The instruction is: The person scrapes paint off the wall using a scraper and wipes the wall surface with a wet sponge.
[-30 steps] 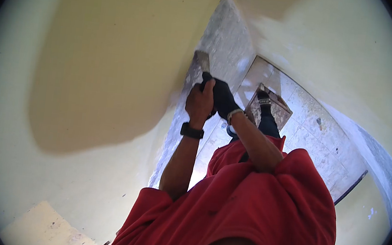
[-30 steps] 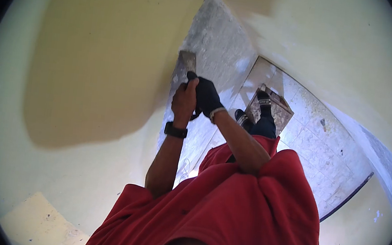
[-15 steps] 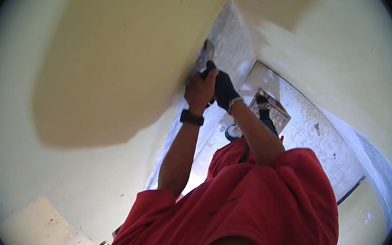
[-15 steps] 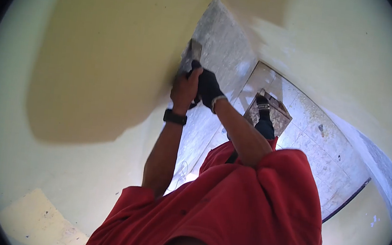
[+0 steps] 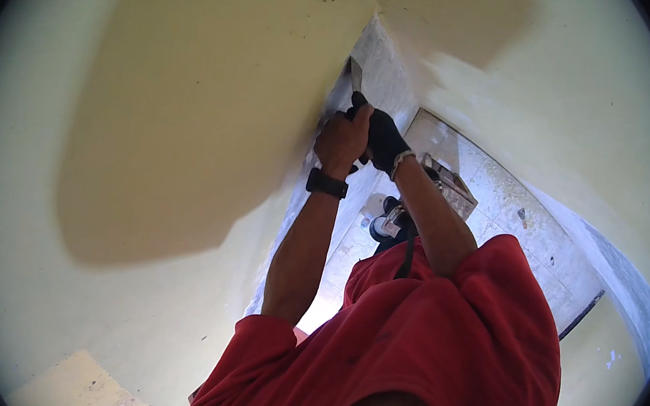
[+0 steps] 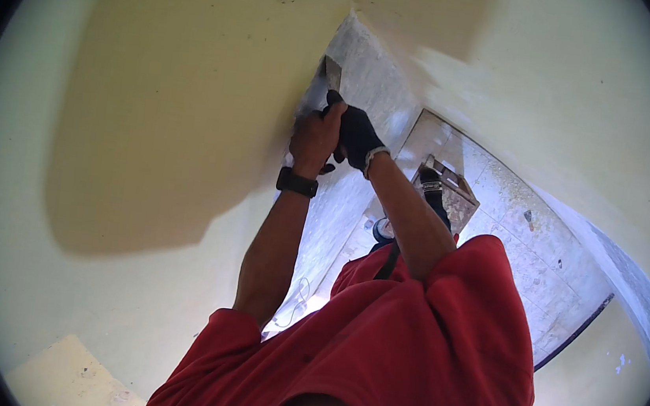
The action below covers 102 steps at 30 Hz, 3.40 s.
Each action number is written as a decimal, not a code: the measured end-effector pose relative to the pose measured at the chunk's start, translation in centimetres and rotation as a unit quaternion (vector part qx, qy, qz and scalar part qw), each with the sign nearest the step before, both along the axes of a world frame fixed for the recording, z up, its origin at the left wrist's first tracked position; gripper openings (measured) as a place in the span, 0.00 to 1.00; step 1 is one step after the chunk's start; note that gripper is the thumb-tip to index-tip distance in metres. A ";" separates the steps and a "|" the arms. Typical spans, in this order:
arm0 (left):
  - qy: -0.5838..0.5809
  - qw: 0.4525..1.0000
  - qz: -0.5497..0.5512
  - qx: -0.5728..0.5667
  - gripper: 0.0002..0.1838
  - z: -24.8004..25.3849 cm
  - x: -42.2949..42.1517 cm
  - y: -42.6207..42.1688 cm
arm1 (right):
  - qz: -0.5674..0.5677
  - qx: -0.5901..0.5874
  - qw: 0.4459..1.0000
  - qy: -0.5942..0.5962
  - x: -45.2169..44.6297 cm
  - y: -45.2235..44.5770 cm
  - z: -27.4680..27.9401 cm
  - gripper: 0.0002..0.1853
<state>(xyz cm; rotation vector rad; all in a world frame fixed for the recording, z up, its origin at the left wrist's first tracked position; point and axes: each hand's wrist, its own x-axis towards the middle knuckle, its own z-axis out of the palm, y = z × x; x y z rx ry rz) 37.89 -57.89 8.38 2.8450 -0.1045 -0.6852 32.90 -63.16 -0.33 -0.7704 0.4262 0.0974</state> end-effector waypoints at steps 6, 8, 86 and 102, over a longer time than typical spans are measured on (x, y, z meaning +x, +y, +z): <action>0.052 0.997 0.053 0.018 0.43 0.4 -2.6 1.5 | 0.043 0.051 0.994 0.084 -2.2 -0.1 2.9 0.13; 0.046 0.997 0.048 0.034 0.43 0.2 -2.1 0.9 | 0.029 0.049 0.997 0.052 -1.4 -1.0 1.9 0.13; 0.025 0.996 -0.021 0.081 0.31 -2.1 -13.7 28.5 | 0.040 0.078 0.993 0.075 -13.5 28.1 -0.7 0.14; 0.032 0.994 -0.002 0.100 0.36 -1.7 -13.4 28.0 | 0.049 -0.075 0.991 0.095 -12.9 28.3 -0.3 0.15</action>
